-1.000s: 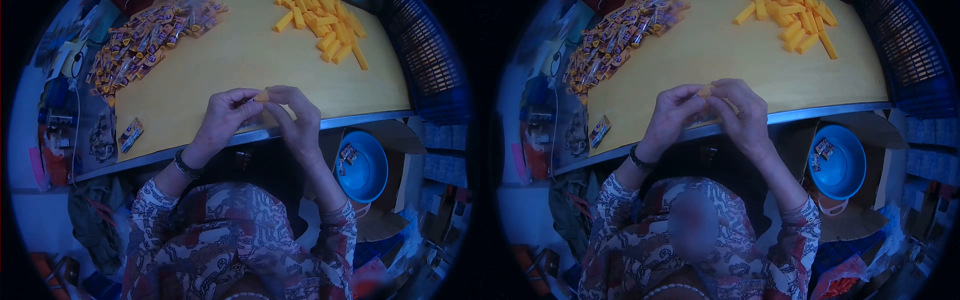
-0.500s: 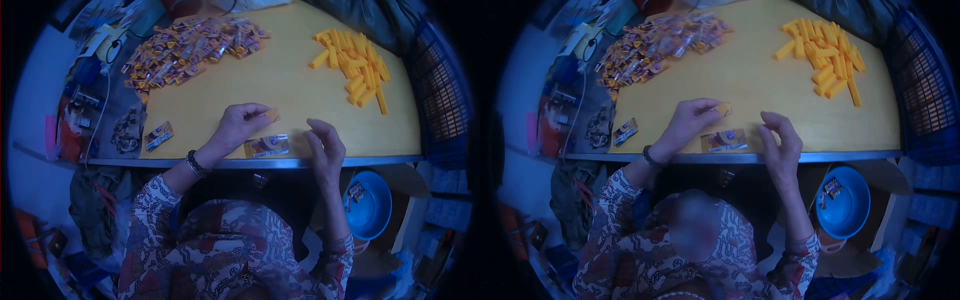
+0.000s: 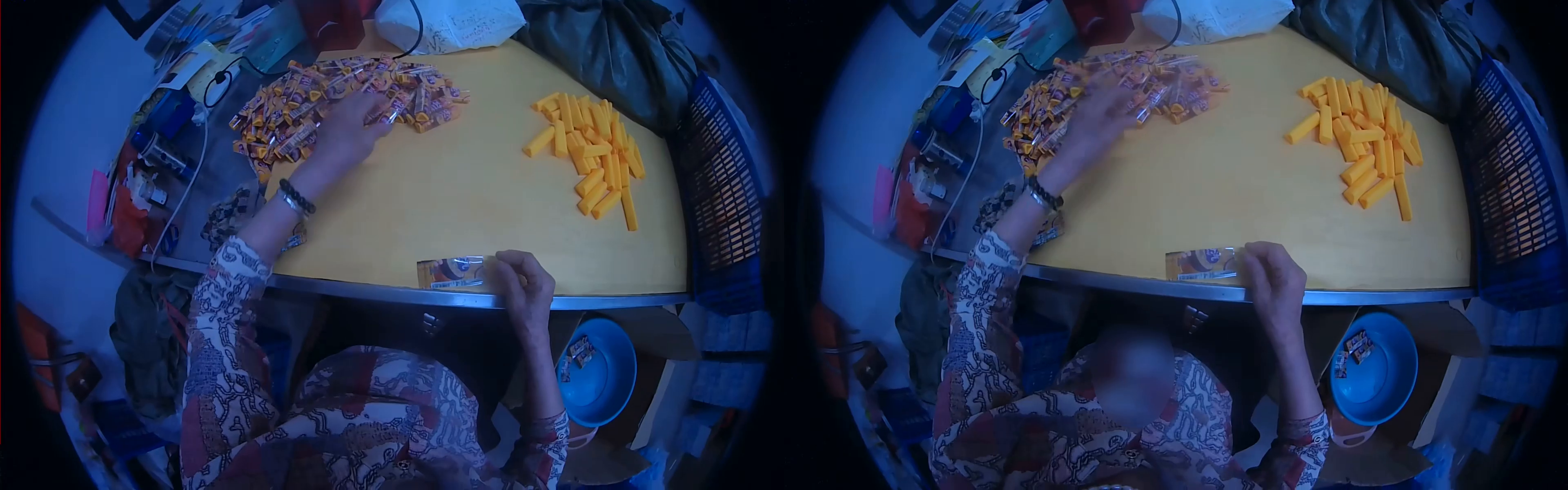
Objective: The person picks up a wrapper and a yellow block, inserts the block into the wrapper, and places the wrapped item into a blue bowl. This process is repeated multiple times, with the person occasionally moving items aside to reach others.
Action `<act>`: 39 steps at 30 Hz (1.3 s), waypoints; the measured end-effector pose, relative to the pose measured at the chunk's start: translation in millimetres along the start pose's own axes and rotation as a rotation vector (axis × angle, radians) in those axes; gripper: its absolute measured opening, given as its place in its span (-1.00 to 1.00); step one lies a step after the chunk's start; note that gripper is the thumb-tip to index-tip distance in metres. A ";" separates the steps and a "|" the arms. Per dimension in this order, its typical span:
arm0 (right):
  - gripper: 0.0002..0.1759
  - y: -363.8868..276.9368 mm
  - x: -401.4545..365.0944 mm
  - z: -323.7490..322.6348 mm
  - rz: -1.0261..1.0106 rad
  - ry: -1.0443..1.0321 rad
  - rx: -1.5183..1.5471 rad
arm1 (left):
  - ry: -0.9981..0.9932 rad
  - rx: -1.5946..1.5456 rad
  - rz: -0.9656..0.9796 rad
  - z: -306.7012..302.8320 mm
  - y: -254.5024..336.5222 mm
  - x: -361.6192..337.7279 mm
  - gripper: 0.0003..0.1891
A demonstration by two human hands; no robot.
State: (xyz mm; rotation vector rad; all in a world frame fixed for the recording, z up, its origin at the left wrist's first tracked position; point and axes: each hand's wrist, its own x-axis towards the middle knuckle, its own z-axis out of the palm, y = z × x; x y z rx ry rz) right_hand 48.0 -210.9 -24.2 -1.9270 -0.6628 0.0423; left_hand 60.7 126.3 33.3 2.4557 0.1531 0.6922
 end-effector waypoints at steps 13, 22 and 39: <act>-0.86 8.5 9.7 -19.0 0.103 -0.017 0.114 | 0.155 0.933 -0.302 -141.1 -75.5 -166.6 -0.66; -0.86 -3.5 15.1 -15.0 0.078 -0.074 -0.040 | 0.001 0.790 -0.474 -146.9 -124.8 -182.2 -0.75; -0.76 114.9 134.5 -165.2 -0.014 0.641 -0.265 | 0.135 1.127 -0.245 -93.8 -17.6 -139.9 -0.64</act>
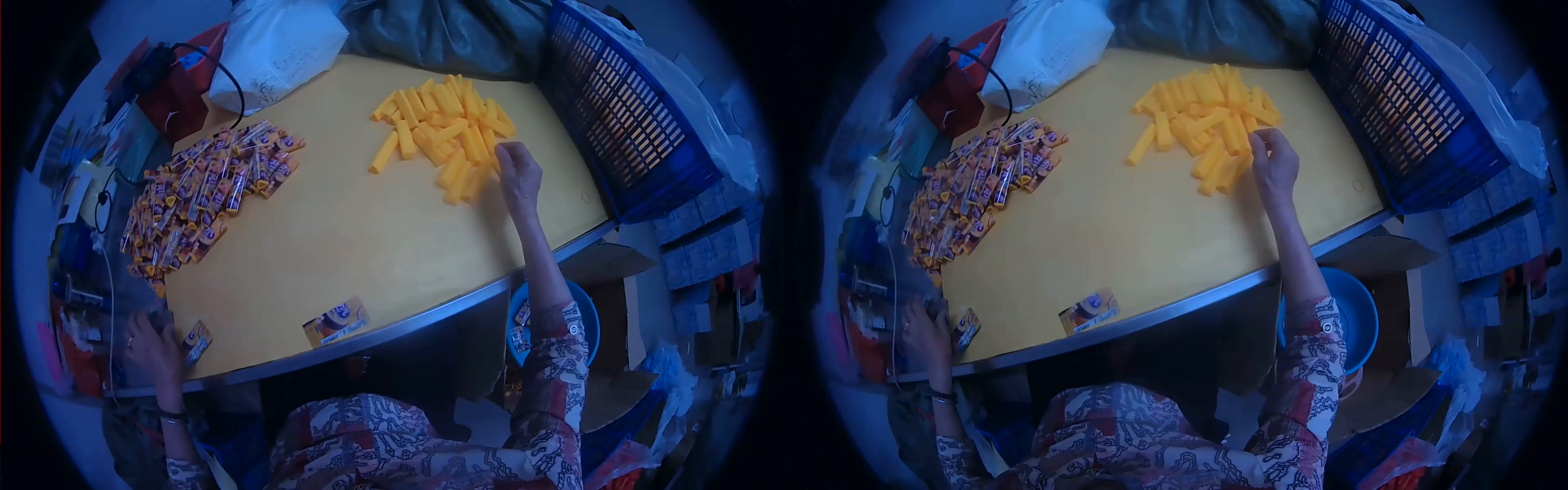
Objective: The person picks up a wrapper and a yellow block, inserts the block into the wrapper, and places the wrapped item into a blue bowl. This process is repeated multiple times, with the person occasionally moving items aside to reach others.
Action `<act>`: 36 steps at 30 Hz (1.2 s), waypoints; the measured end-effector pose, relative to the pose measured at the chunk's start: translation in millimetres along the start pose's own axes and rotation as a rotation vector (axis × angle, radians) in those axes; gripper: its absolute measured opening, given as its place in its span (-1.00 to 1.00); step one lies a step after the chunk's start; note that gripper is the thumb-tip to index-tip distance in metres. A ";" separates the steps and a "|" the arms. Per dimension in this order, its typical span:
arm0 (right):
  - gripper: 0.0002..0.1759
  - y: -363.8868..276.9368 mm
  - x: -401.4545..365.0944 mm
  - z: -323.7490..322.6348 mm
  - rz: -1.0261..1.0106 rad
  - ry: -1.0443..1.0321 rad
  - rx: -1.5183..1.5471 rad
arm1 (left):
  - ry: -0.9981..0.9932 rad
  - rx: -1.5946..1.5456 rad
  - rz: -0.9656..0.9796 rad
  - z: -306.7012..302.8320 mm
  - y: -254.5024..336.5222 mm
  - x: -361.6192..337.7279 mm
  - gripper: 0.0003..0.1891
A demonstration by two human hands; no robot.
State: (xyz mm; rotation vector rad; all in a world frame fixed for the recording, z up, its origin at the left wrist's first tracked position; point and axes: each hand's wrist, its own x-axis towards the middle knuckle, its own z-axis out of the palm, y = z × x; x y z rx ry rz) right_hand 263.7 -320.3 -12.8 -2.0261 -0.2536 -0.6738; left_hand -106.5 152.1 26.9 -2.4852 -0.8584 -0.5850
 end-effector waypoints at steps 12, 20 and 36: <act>-0.57 68.8 104.7 20.2 -0.078 -0.149 -0.223 | -0.285 -1.226 0.636 41.1 321.3 176.9 -0.52; -0.42 90.0 161.2 61.0 0.146 -0.399 -0.062 | -0.573 -1.529 0.511 86.4 473.4 262.1 -0.32; -0.21 58.6 144.1 87.1 0.068 -0.831 -0.053 | -0.856 -1.600 0.744 61.2 502.0 247.5 -0.34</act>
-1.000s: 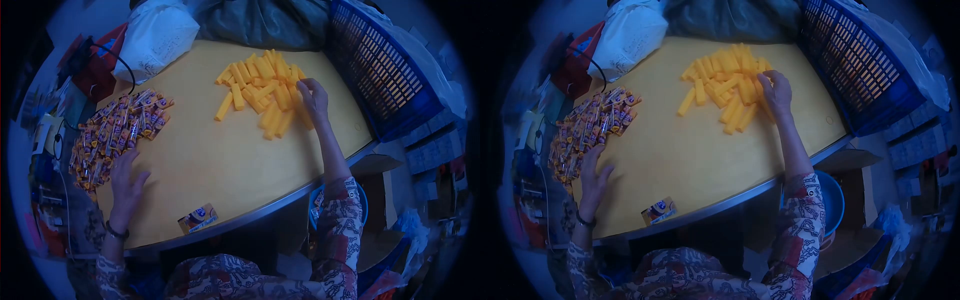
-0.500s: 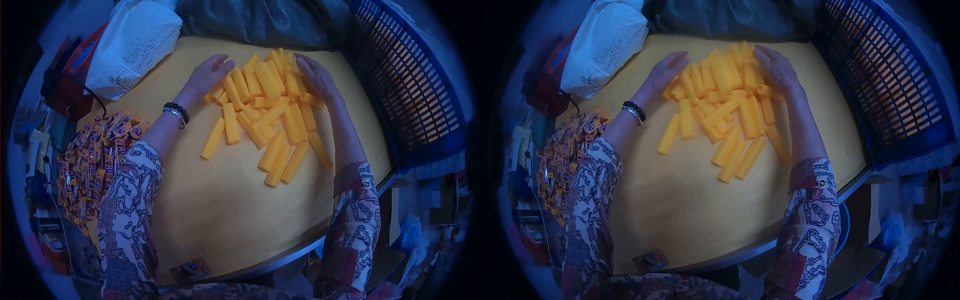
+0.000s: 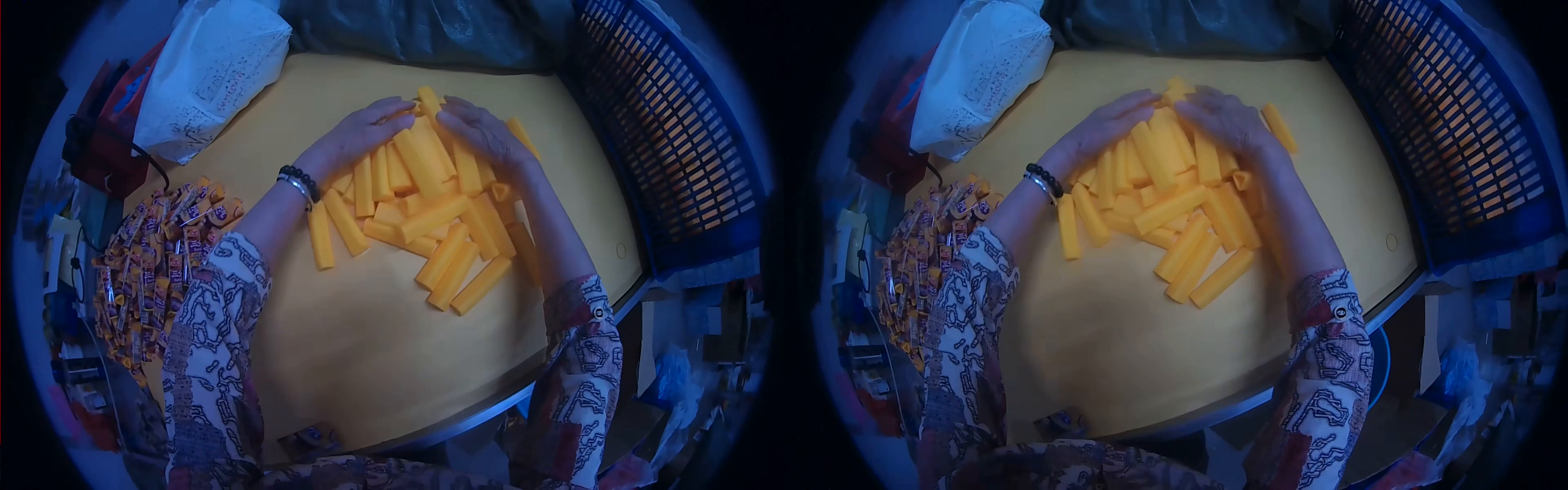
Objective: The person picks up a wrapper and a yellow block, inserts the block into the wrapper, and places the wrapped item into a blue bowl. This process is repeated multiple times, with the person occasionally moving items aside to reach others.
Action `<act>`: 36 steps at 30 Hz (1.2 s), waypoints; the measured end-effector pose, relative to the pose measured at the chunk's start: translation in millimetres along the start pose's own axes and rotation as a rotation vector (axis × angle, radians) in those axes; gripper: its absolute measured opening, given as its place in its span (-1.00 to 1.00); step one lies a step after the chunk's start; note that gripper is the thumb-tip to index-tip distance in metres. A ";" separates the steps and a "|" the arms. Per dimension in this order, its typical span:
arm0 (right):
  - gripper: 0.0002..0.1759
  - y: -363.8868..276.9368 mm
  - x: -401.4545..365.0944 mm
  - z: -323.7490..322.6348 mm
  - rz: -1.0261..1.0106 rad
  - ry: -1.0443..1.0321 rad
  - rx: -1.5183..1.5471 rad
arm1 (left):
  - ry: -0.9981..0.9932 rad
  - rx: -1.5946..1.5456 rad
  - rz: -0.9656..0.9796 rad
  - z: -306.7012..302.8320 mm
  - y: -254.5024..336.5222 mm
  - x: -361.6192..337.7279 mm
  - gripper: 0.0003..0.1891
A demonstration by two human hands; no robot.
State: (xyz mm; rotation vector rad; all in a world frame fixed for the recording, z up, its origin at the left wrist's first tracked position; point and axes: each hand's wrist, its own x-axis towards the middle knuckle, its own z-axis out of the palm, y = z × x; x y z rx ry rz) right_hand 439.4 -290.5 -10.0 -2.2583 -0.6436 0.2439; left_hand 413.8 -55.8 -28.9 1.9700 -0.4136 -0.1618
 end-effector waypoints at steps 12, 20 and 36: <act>-0.40 -86.3 -96.3 55.9 -0.117 -0.161 -0.072 | 0.249 -0.104 -0.023 57.5 15.8 -169.8 -0.37; -0.52 16.0 -59.4 1.2 0.262 0.711 -0.575 | 0.441 0.291 -0.133 16.5 59.5 -246.4 -0.56; -0.67 -58.4 -104.1 42.9 0.210 0.259 0.031 | 0.308 0.529 -0.071 45.2 34.6 -238.7 -0.59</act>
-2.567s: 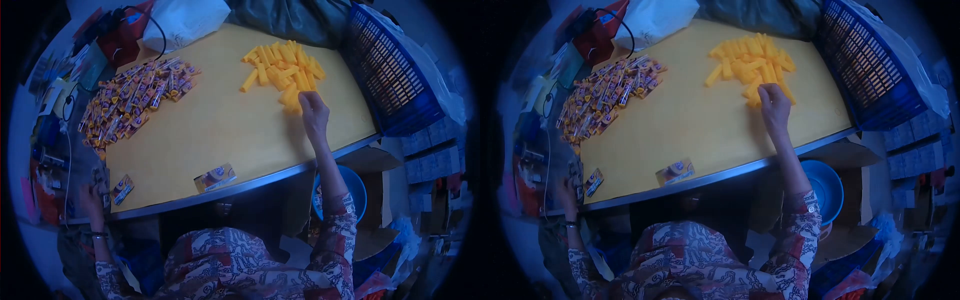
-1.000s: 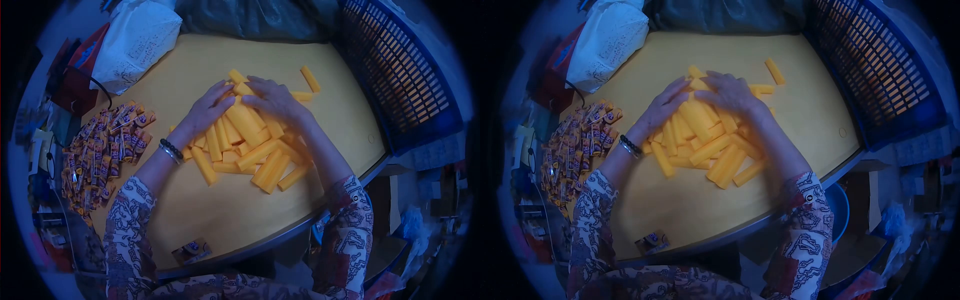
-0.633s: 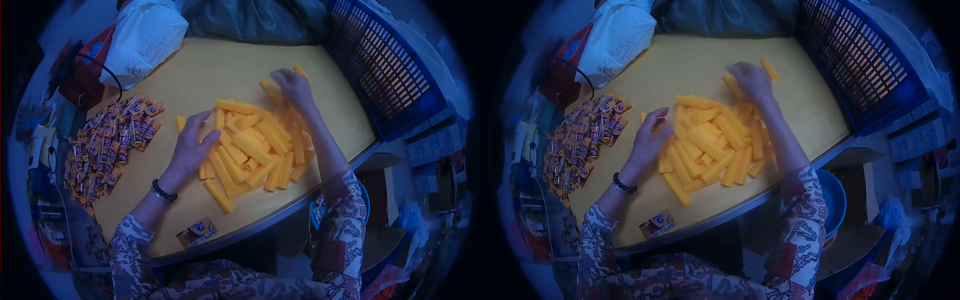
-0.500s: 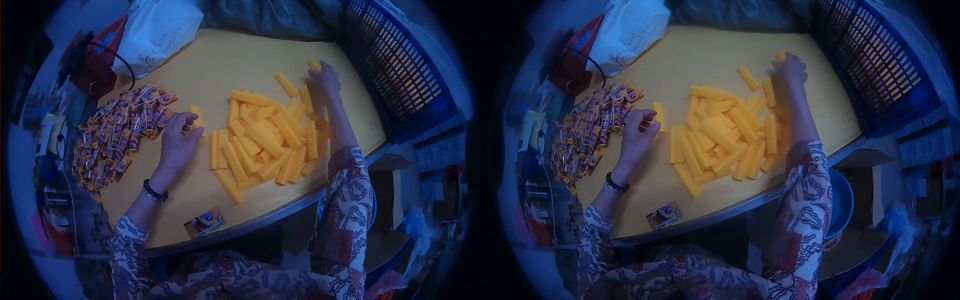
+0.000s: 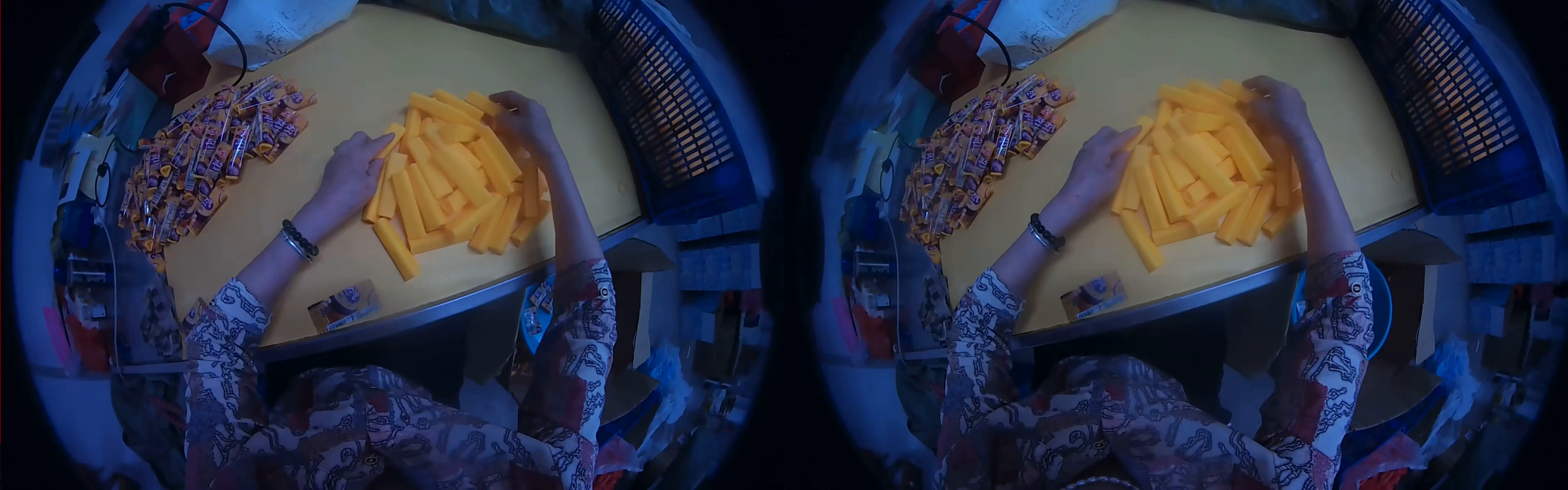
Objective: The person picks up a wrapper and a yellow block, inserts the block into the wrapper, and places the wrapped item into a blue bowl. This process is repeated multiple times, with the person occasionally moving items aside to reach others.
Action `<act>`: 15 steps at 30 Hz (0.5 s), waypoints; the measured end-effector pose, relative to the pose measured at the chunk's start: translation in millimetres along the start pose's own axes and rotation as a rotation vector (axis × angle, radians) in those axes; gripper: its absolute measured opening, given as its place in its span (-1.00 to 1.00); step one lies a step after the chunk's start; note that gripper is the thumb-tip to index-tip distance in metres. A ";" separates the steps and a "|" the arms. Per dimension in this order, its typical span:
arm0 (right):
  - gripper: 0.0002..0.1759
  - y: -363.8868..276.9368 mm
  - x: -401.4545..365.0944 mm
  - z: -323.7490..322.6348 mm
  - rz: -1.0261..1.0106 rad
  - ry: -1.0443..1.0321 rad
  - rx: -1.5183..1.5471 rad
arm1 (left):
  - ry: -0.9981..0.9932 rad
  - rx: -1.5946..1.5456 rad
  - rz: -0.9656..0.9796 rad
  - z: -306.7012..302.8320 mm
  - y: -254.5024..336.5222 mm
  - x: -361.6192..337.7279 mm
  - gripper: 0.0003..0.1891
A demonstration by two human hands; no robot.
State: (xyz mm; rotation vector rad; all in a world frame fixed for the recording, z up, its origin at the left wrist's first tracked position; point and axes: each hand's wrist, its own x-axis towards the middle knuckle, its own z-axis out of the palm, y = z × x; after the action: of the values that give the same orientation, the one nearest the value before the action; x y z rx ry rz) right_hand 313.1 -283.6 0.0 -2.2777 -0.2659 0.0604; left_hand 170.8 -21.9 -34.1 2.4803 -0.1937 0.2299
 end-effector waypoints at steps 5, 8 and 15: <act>-0.66 -5.3 -17.3 20.7 -0.445 -0.028 -0.245 | 0.011 0.092 0.071 -13.8 -1.6 -24.4 -0.56; -0.66 -25.1 -33.7 15.0 -0.584 0.028 -0.377 | 0.090 0.098 0.119 -36.9 -0.5 -50.6 -0.62; -0.76 -72.3 -114.2 11.4 -0.440 -0.045 0.058 | -0.260 0.054 -0.150 -72.7 32.3 -129.8 -0.73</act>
State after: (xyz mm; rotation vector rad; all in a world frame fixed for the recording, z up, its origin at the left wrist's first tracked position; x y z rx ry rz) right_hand 187.7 -253.0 41.7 -2.1141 -0.7708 -0.1075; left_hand 29.6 7.7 14.4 2.5584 -0.1087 -0.1530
